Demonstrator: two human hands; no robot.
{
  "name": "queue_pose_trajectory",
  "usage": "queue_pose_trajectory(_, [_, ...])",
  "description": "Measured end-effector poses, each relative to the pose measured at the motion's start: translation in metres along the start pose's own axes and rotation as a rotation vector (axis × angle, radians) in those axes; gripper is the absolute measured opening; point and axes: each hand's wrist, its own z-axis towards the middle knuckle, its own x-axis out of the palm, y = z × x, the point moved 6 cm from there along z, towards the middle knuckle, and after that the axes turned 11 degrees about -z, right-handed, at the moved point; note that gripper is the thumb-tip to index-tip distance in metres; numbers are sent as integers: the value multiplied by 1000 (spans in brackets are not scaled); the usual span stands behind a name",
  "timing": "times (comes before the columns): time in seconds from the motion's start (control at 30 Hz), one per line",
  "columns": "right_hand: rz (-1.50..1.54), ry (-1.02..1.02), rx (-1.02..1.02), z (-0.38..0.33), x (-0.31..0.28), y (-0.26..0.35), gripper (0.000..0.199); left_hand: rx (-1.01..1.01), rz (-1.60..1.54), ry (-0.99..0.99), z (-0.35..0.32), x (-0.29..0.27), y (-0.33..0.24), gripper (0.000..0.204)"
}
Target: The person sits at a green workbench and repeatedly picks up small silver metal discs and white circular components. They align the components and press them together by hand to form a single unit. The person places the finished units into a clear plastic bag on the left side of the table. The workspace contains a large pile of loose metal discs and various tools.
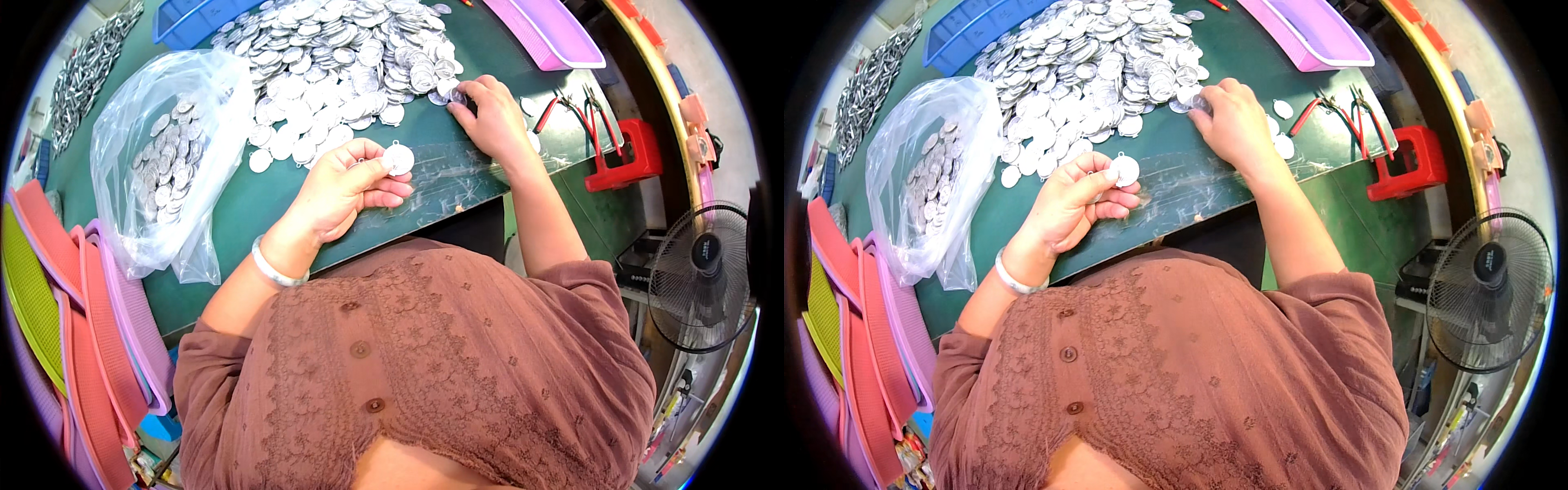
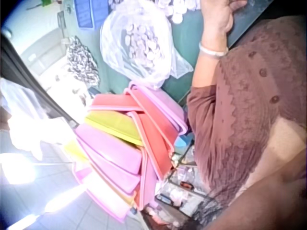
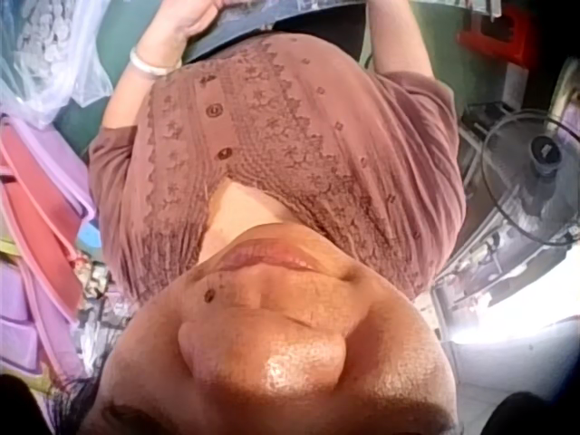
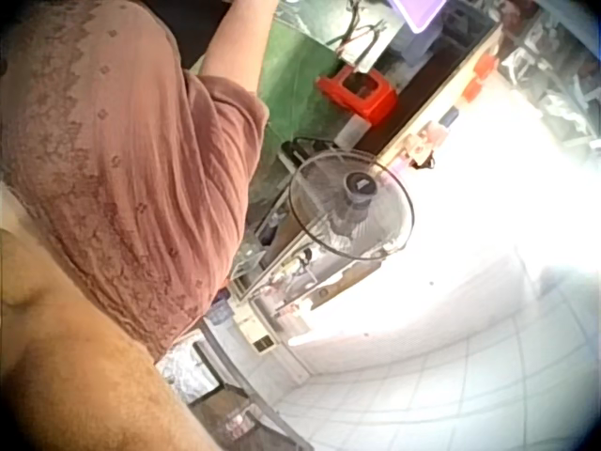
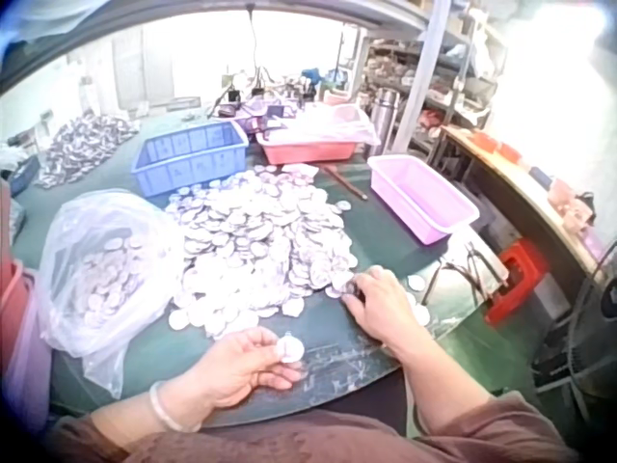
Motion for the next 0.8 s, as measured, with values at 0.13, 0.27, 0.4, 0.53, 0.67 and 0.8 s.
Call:
queue_pose_trajectory(0.13, [77, 62, -26, -3, -2, 3, 23, 24, -35, -21, 0, -3, 0, 6])
queue_pose_trajectory(0.27, [317, 137, 41, -7, -2, 2, 19, 32, -50, -32, -1, -2, -2, 5])
queue_pose_trajectory(0.4, [683, 365, 202, -15, 6, 11, 18, 37, -54, -32, 0, -4, -3, 5])
queue_pose_trajectory(0.53, [844, 502, 212, -21, 10, 30, 19, 47, -47, -62, 0, -6, -3, 8])
queue_pose_trajectory(0.67, [600, 414, -67, -22, 10, 44, 19, 65, -38, -77, 0, -10, -3, 7])
queue_pose_trajectory(0.8, [534, 369, -71, -23, 6, 50, 20, 87, -33, -84, 0, -11, -4, 6])
